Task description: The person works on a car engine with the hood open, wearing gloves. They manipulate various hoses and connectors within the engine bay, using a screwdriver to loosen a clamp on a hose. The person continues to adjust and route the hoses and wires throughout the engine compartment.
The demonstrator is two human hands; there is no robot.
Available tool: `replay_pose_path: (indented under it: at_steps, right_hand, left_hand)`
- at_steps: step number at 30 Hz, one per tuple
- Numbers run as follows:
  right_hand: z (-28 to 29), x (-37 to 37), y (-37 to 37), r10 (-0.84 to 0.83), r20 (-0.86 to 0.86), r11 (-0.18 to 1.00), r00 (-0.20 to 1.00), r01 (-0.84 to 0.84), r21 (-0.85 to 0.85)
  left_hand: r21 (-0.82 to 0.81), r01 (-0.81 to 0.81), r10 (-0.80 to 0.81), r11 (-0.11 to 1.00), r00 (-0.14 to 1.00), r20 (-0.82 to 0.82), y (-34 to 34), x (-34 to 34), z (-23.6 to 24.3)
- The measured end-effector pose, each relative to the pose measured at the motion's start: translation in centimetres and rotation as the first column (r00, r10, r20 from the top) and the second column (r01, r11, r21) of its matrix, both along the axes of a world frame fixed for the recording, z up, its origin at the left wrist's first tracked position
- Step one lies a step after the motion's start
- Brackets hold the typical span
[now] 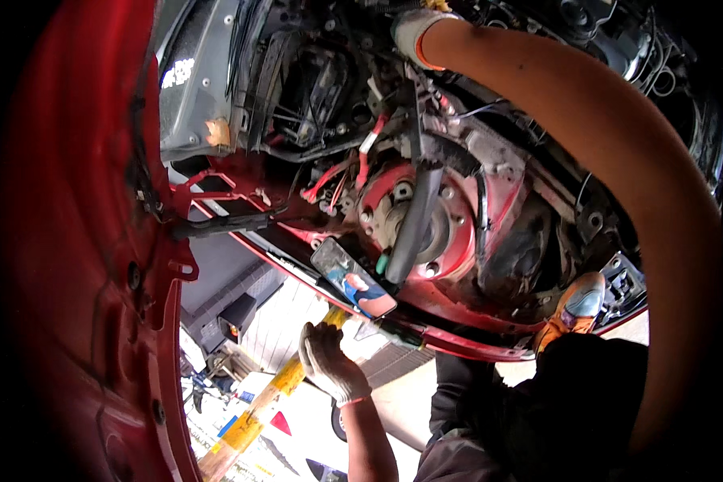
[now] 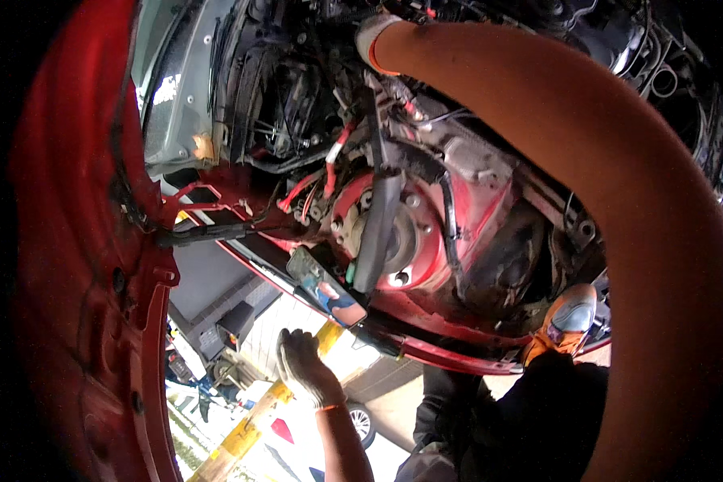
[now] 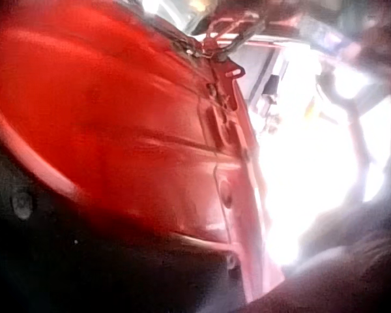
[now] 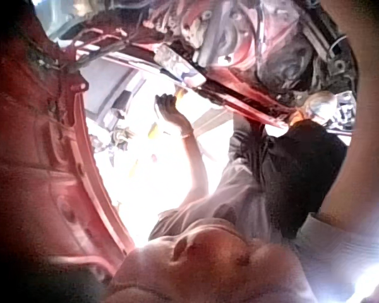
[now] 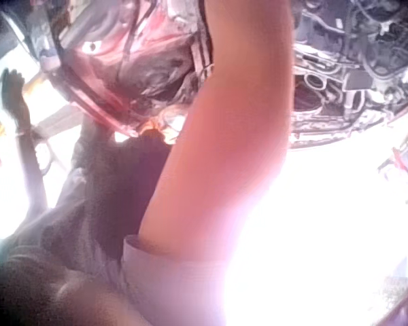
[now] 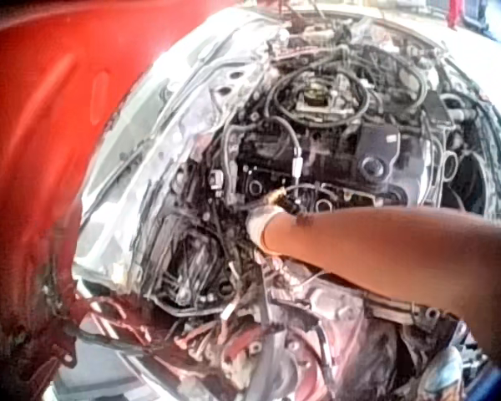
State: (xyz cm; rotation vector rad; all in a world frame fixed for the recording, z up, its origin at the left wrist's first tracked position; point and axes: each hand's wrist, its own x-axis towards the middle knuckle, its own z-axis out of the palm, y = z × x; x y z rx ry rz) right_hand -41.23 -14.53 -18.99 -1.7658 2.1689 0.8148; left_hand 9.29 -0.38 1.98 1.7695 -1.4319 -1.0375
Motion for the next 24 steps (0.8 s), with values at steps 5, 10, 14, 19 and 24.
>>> replay_pose_path:
  at_steps: [5,10,14,19,24]
  right_hand:
    - [5.3,-0.5,1.1,0.553,-0.111,0.803,0.826,-0.493,0.335]
    - [4.7,-1.3,0.3,0.401,-0.016,0.887,0.916,-0.384,0.256]
    - [5.2,1.8,-0.2,0.090,0.059,0.992,0.994,-0.095,0.088]
    - [5.9,-1.9,0.5,0.433,0.037,0.839,0.901,-0.418,0.348]
    - [11.6,-2.5,1.0,0.411,0.204,0.808,0.888,-0.459,0.369]
  left_hand:
    - [0.045,-0.098,0.106,0.994,0.962,-0.250,1.2,-1.9,0.5]
    - [0.031,-0.041,0.049,0.999,0.941,-0.334,0.5,-6.4,1.3]
    - [-0.086,0.059,-0.082,0.995,0.952,-0.294,0.0,-9.4,3.1]
    - [-0.139,0.190,-0.228,0.972,0.909,-0.349,-1.0,-11.4,3.2]
    - [-0.046,0.148,-0.152,0.988,0.871,-0.468,-1.6,-11.4,2.2]
